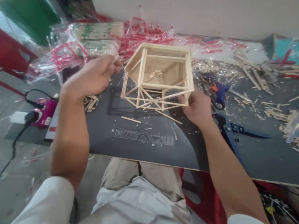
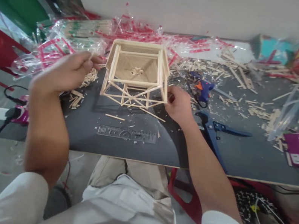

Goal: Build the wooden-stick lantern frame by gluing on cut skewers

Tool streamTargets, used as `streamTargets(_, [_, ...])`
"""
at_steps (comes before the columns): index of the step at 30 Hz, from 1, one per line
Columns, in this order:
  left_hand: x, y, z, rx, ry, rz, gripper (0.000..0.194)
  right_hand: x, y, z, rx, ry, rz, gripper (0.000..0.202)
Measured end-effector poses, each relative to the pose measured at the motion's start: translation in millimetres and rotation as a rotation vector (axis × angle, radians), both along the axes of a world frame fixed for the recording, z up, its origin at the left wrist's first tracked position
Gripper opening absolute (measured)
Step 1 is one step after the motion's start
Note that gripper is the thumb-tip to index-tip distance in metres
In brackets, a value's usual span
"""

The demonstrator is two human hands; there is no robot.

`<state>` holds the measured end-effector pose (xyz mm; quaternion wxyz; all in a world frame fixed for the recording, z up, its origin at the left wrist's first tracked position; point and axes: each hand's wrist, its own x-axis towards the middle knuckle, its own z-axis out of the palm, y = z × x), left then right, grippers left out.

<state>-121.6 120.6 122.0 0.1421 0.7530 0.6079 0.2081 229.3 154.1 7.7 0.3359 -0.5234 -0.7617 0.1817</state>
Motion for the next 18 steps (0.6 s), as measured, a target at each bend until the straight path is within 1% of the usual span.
streamTargets(2, [5,-12,-14.0,-0.002,-0.017,0.029,0.033,1,-1,-1.5,-0.012,-0.035,-0.012,0.025])
streamTargets(4, [10,-21,-31.5,-0.068,-0.09,0.12,0.03,1,-1,-2.5,-0.013,-0.062,-0.019,0.024])
streamTargets(6, [12,-26,-49.1,-0.043,-0.144,0.196,0.028,2,-2,-3.4,-0.011,-0.081,-0.013,0.021])
streamTargets(7, [12,-27,-56.5,-0.039,-0.152,0.207,0.026,2,-3,-4.0,-0.006,-0.09,-0.003,0.02])
streamTargets(8, [12,-28,-62.6,-0.054,-0.148,0.202,0.025,1,-3,-4.9,0.002,-0.096,0.007,0.019])
streamTargets(10, [11,-27,-70.4,-0.1,-0.126,0.185,0.029,1,-3,-7.3,0.029,-0.094,0.032,0.02])
streamTargets(12, [9,-26,-74.1,-0.139,-0.105,0.175,0.029,1,-3,-10.1,0.054,-0.075,0.065,0.023])
streamTargets(14, [6,-24,-77.9,-0.169,-0.103,0.146,0.023,1,-2,-12.5,0.068,-0.059,0.094,0.024])
streamTargets(16, [2,-22,-85.0,-0.193,-0.121,0.069,0.021,1,-2,-14.2,0.071,-0.061,0.113,0.024])
streamTargets(18, [-1,-18,-96.5,-0.194,-0.166,-0.009,0.023,1,-2,-15.3,0.072,-0.069,0.119,0.023])
